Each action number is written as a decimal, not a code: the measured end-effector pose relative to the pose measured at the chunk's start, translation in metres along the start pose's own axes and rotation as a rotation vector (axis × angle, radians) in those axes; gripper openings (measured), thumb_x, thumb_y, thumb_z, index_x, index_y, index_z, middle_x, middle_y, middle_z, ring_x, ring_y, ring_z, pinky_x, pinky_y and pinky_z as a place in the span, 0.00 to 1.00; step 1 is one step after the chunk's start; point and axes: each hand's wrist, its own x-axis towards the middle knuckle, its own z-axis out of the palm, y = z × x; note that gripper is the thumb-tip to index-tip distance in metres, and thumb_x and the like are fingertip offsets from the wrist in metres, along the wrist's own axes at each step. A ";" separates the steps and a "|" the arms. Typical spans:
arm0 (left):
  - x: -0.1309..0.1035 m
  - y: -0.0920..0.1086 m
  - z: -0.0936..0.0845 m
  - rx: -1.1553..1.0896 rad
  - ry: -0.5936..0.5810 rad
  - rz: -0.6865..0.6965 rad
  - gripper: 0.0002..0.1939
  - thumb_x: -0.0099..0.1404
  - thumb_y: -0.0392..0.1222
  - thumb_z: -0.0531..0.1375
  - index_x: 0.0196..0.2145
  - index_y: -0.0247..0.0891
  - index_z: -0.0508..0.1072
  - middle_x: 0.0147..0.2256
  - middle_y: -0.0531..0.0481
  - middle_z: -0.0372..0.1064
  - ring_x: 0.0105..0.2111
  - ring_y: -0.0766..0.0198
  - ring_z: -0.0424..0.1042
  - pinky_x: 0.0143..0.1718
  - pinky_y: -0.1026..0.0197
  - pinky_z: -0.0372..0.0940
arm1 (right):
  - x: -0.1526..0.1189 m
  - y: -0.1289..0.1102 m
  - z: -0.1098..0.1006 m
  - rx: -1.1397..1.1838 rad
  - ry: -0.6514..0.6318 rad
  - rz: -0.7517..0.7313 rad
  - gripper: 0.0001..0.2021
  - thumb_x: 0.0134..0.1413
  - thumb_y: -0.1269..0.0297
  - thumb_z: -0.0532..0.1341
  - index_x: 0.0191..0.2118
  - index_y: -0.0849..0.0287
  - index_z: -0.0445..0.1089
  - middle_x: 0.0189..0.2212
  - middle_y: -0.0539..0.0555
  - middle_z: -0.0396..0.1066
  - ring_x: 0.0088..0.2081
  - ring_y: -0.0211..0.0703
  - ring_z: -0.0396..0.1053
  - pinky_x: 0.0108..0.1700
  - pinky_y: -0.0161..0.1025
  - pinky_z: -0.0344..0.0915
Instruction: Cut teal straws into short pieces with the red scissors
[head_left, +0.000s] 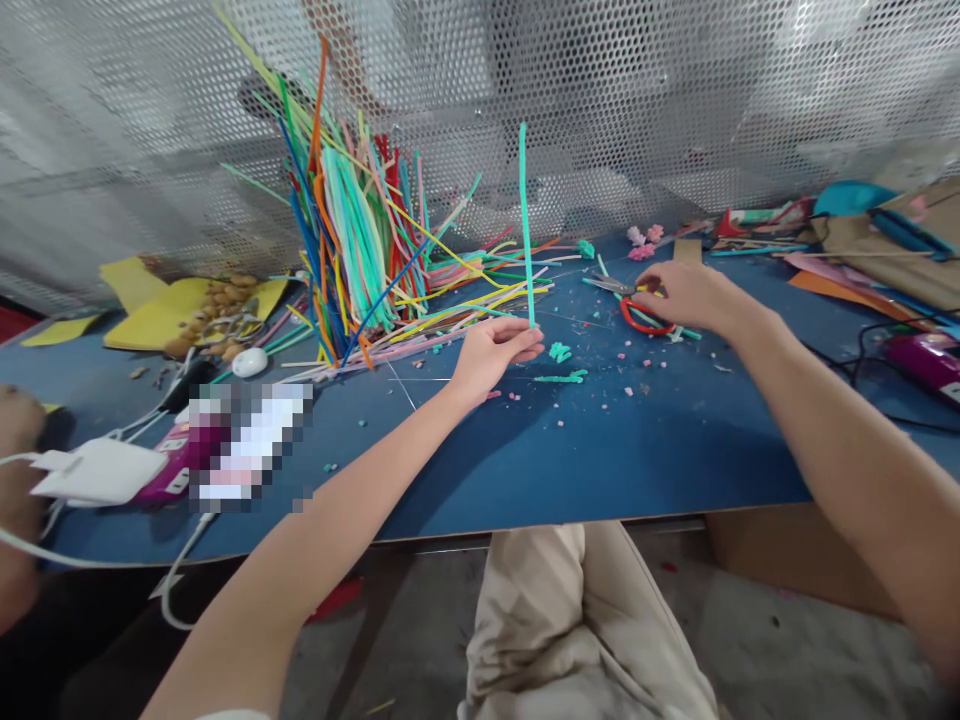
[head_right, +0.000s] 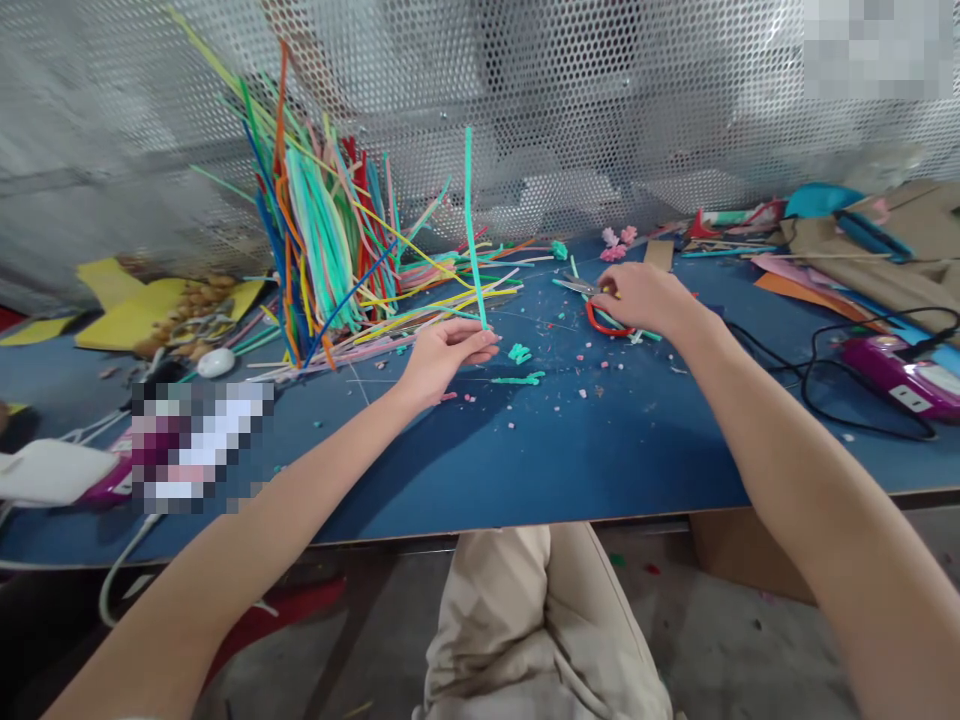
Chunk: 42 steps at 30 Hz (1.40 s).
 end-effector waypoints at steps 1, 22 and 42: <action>0.001 -0.001 0.000 -0.013 0.002 0.002 0.19 0.56 0.47 0.74 0.41 0.33 0.79 0.41 0.42 0.82 0.37 0.60 0.82 0.45 0.57 0.77 | 0.004 0.011 0.005 -0.042 -0.050 0.044 0.22 0.62 0.50 0.59 0.52 0.61 0.75 0.47 0.67 0.78 0.45 0.60 0.74 0.44 0.50 0.66; 0.004 0.006 -0.009 -0.056 0.060 0.015 0.21 0.56 0.47 0.75 0.42 0.32 0.80 0.41 0.40 0.81 0.38 0.60 0.82 0.48 0.56 0.76 | -0.003 -0.005 -0.013 0.285 0.118 0.140 0.28 0.56 0.39 0.64 0.40 0.65 0.73 0.36 0.64 0.74 0.34 0.45 0.64 0.39 0.45 0.57; 0.000 0.023 -0.012 0.068 0.029 0.115 0.20 0.54 0.49 0.75 0.38 0.34 0.76 0.34 0.45 0.81 0.33 0.60 0.81 0.41 0.57 0.75 | -0.023 -0.078 0.008 0.761 -0.357 -0.260 0.26 0.46 0.35 0.70 0.34 0.53 0.68 0.26 0.47 0.62 0.28 0.40 0.56 0.31 0.41 0.56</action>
